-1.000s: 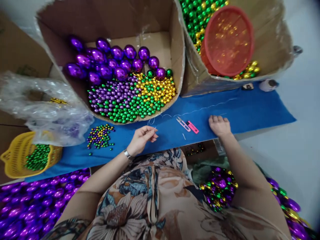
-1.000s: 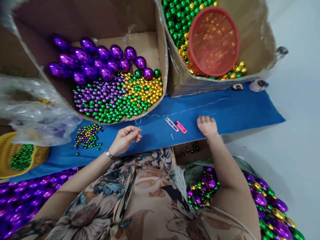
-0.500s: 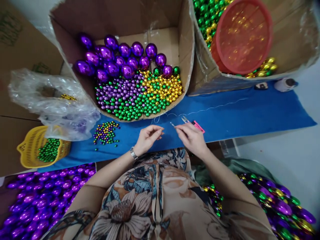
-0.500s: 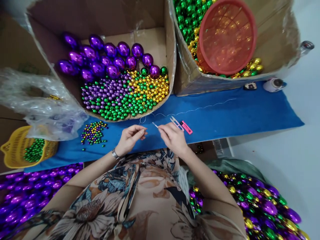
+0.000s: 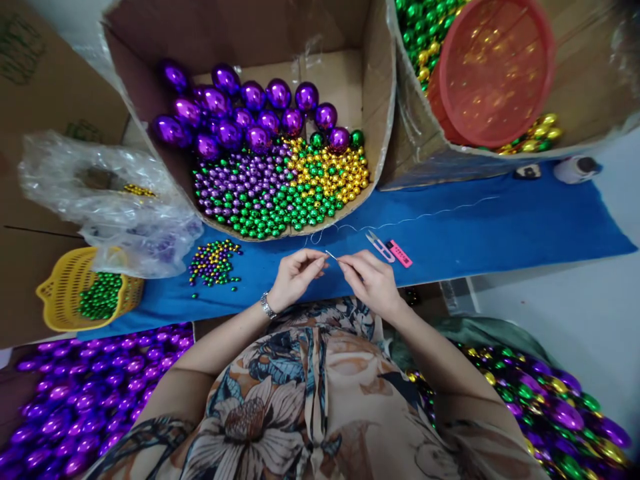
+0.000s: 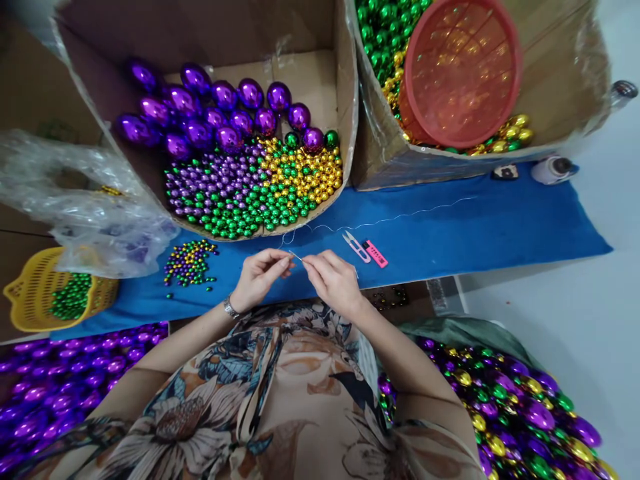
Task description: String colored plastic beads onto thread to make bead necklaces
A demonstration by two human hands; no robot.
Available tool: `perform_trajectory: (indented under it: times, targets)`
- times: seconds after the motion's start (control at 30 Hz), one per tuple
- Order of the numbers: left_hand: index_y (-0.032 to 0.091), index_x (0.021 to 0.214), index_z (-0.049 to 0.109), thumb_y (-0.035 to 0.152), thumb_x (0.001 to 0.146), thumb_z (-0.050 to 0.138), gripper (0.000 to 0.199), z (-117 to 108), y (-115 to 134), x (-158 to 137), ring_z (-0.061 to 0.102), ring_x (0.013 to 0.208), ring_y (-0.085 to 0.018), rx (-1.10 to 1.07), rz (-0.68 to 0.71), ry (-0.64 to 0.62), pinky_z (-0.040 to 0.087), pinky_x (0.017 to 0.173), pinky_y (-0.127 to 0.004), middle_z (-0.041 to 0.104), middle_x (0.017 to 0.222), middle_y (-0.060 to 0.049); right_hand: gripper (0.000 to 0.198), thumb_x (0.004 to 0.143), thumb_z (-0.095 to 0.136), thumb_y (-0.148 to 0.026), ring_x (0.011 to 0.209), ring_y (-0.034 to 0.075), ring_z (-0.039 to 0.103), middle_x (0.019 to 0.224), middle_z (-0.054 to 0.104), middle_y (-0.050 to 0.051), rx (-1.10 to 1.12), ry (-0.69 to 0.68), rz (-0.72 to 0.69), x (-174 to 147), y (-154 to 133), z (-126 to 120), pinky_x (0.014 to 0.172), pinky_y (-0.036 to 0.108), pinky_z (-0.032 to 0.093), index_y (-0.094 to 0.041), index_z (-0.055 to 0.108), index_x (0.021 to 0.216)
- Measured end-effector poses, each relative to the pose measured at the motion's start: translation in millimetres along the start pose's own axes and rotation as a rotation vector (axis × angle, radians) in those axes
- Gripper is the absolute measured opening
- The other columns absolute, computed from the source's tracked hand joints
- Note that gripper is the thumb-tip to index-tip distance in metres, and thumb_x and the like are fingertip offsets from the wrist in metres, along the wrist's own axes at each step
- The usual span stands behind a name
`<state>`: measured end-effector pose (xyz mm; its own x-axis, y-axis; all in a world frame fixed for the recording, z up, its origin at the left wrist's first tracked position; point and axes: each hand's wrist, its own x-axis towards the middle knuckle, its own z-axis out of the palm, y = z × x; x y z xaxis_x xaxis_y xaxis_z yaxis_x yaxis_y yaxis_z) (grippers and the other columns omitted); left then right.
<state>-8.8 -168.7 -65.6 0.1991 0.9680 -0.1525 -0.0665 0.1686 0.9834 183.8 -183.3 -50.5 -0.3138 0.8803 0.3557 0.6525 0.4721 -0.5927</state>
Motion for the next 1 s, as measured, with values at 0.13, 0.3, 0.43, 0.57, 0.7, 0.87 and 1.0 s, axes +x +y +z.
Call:
perform_trajectory:
  times: [0.13, 0.3, 0.43, 0.57, 0.7, 0.87, 1.0]
  targets:
    - [0.014, 0.093, 0.069, 0.041, 0.081, 0.071, 0.030, -0.6, -0.1, -0.3, 0.068, 0.064, -0.012, -0.001, -0.008, 0.005, 0.057, 0.061, -0.023, 0.074, 0.080, -0.006, 0.021, 0.096, 0.050, -0.025, 0.083, 0.014, 0.066, 0.090, 0.069, 0.005, -0.028, 0.008, 0.000, 0.1, -0.2, 0.2, 0.078, 0.026, 0.053, -0.020, 0.068, 0.105]
    - [0.014, 0.094, 0.069, 0.042, 0.081, 0.071, 0.030, -1.5, -1.6, -0.8, 0.068, 0.064, -0.012, -0.001, -0.013, -0.001, 0.057, 0.062, -0.024, 0.074, 0.081, -0.006, 0.020, 0.096, 0.051, -0.025, 0.082, 0.014, 0.066, 0.089, 0.069, 0.005, -0.069, 0.009, 0.005, -0.5, -0.4, 1.5, 0.077, 0.026, 0.053, -0.020, 0.069, 0.104]
    - [0.014, 0.094, 0.069, 0.041, 0.082, 0.071, 0.030, -1.2, -1.7, -1.1, 0.067, 0.065, -0.012, -0.005, -0.009, -0.003, 0.057, 0.062, -0.024, 0.074, 0.081, -0.006, 0.020, 0.096, 0.051, -0.025, 0.082, 0.014, 0.066, 0.089, 0.070, 0.005, -0.077, -0.002, 0.014, -0.8, -0.9, 2.3, 0.076, 0.026, 0.053, -0.021, 0.069, 0.104]
    - [0.014, 0.094, 0.069, 0.042, 0.082, 0.071, 0.030, -0.8, -0.4, -1.2, 0.067, 0.065, -0.012, 0.005, -0.009, -0.004, 0.057, 0.062, -0.025, 0.074, 0.081, -0.006, 0.020, 0.095, 0.051, -0.024, 0.082, 0.014, 0.066, 0.089, 0.070, 0.005, -0.070, 0.002, 0.009, -0.3, -1.6, 2.1, 0.076, 0.025, 0.053, -0.020, 0.069, 0.104]
    - [0.014, 0.094, 0.069, 0.041, 0.082, 0.070, 0.029, -1.7, -0.5, -1.5, 0.068, 0.064, -0.012, 0.011, -0.004, -0.005, 0.057, 0.062, -0.024, 0.074, 0.080, -0.006, 0.020, 0.096, 0.051, -0.025, 0.082, 0.014, 0.066, 0.089, 0.070, 0.005, -0.069, 0.008, 0.004, 0.0, -1.8, 1.3, 0.076, 0.025, 0.052, -0.020, 0.069, 0.104]
    - [0.014, 0.095, 0.069, 0.041, 0.082, 0.070, 0.030, -2.5, -2.7, -1.8, 0.068, 0.065, -0.013, 0.011, -0.006, -0.012, 0.058, 0.063, -0.025, 0.074, 0.081, -0.006, 0.020, 0.096, 0.051, -0.025, 0.082, 0.013, 0.065, 0.089, 0.069, 0.005, -0.069, 0.010, 0.006, -0.6, -1.1, 0.9, 0.076, 0.025, 0.052, -0.020, 0.069, 0.104]
    - [0.014, 0.096, 0.068, 0.043, 0.082, 0.070, 0.031, -2.2, -3.4, -1.8, 0.069, 0.065, -0.013, 0.021, -0.007, -0.015, 0.059, 0.063, -0.025, 0.074, 0.081, -0.006, 0.021, 0.096, 0.051, -0.025, 0.082, 0.013, 0.065, 0.089, 0.069, 0.005, -0.074, -0.001, 0.006, -1.3, -1.2, 1.4, 0.076, 0.024, 0.052, -0.020, 0.069, 0.104]
